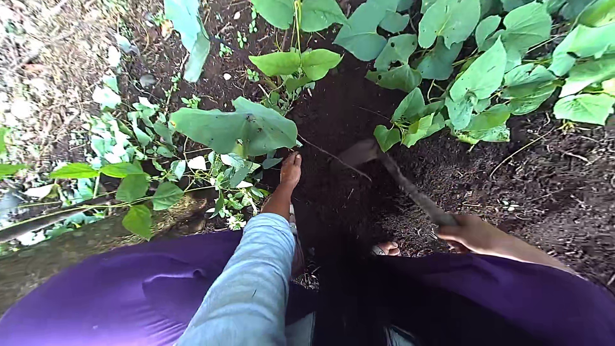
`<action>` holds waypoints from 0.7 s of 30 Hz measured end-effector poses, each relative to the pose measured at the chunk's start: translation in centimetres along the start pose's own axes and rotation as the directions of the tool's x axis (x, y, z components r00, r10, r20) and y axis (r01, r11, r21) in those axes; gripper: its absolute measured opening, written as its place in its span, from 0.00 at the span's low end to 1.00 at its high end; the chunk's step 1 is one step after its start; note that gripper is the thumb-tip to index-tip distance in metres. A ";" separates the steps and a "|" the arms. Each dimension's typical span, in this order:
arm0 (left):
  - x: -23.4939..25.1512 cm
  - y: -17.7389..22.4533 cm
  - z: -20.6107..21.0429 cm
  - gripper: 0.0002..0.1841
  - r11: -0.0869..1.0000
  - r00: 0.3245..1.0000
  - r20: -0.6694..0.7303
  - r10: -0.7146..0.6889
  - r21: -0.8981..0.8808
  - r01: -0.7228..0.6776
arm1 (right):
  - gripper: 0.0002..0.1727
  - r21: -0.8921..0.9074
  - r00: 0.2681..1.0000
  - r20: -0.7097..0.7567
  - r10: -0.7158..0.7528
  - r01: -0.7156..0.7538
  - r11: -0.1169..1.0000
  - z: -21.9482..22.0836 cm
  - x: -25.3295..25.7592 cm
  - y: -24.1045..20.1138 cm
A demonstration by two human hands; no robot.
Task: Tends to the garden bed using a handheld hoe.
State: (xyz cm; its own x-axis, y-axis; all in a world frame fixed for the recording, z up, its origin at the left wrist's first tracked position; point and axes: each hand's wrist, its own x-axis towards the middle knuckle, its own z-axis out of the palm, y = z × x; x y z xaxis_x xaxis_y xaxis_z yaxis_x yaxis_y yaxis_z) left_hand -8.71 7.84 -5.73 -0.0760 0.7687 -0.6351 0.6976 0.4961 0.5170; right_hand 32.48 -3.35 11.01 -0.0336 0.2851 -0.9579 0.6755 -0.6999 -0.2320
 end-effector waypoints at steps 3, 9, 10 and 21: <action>0.4 -0.5 1.0 0.28 0.987 0.997 0.016 0.080 0.141 -0.081 | 0.09 0.344 0.990 -0.125 0.068 -0.021 0.939 1.5 3.7 -3.8; -1.6 0.9 2.8 0.28 0.948 0.995 0.073 0.070 0.305 -0.089 | 0.09 0.261 0.985 0.170 0.019 -0.064 0.963 6.5 6.0 -2.1; -2.3 1.2 3.3 0.28 0.948 0.994 0.076 0.072 0.304 -0.092 | 0.10 0.209 0.976 0.216 0.011 -0.058 0.976 6.7 5.3 -0.7; -18.6 20.6 4.5 0.25 0.841 0.809 0.326 -0.489 -0.069 0.537 | 0.11 0.099 0.998 0.033 0.051 -0.054 0.994 -4.8 -4.9 8.2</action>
State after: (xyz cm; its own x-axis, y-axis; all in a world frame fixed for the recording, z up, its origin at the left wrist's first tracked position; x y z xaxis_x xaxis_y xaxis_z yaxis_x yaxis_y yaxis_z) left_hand 10.29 1.91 14.13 -0.1708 0.2473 -0.9538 0.4968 0.8576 0.1335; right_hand 41.70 -7.32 14.58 -0.0229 0.2271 -0.9736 0.6004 -0.7756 -0.1950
